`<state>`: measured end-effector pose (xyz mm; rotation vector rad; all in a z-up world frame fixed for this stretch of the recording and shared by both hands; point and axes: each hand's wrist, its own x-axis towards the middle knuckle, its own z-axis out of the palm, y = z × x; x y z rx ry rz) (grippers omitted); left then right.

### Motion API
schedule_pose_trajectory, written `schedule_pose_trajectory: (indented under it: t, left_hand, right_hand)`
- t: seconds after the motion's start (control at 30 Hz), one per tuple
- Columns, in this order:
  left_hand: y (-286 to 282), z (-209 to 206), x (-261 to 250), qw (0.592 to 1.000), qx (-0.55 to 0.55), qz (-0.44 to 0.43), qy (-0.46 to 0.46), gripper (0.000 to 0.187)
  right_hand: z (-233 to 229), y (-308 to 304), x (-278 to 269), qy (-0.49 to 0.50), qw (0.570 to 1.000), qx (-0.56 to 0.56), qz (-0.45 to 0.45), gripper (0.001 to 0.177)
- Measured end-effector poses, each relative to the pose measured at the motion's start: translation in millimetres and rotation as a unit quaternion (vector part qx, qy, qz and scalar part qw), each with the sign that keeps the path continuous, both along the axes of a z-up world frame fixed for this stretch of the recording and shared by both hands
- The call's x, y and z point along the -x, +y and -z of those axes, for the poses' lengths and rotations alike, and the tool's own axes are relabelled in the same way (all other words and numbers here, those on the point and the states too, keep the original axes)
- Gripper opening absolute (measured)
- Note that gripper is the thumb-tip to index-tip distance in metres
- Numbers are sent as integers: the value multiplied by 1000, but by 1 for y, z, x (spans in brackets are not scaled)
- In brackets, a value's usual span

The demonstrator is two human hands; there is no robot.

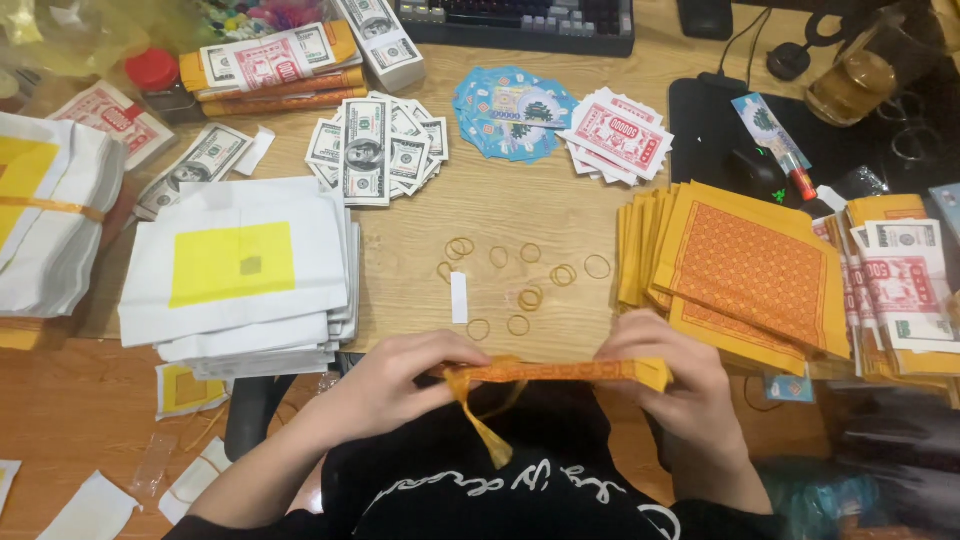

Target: Folding and organizing stacks of ritual paper and paper money on a workspace

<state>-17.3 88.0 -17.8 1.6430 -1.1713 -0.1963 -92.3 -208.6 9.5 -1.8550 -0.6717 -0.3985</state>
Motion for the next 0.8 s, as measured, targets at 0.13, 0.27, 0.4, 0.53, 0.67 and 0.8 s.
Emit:
schedule_pose_trajectory:
  t: [0.13,0.27,0.4,0.53,0.67,0.8]
  left_hand:
    - [37,-12,7,999,25,-24,-3,16]
    - [96,4,17,978,-145,-68,132,7]
    - [155,49,27,820,-471,-7,324,17]
    - [223,120,33,691,-585,-138,401,11]
    - [289,218,39,497,-715,-323,371,18]
    - [185,96,27,563,-744,-273,234,55]
  right_hand:
    - [-26,13,16,-21,998,-55,-2,15]
    - [-17,3,27,0,975,-192,108,23]
    - [-3,-16,34,18,976,-189,107,32]
    - [-13,-15,29,5,991,-126,44,25]
    - [-15,-27,20,72,993,-90,14,28]
    - [-22,-26,11,145,986,72,43,14]
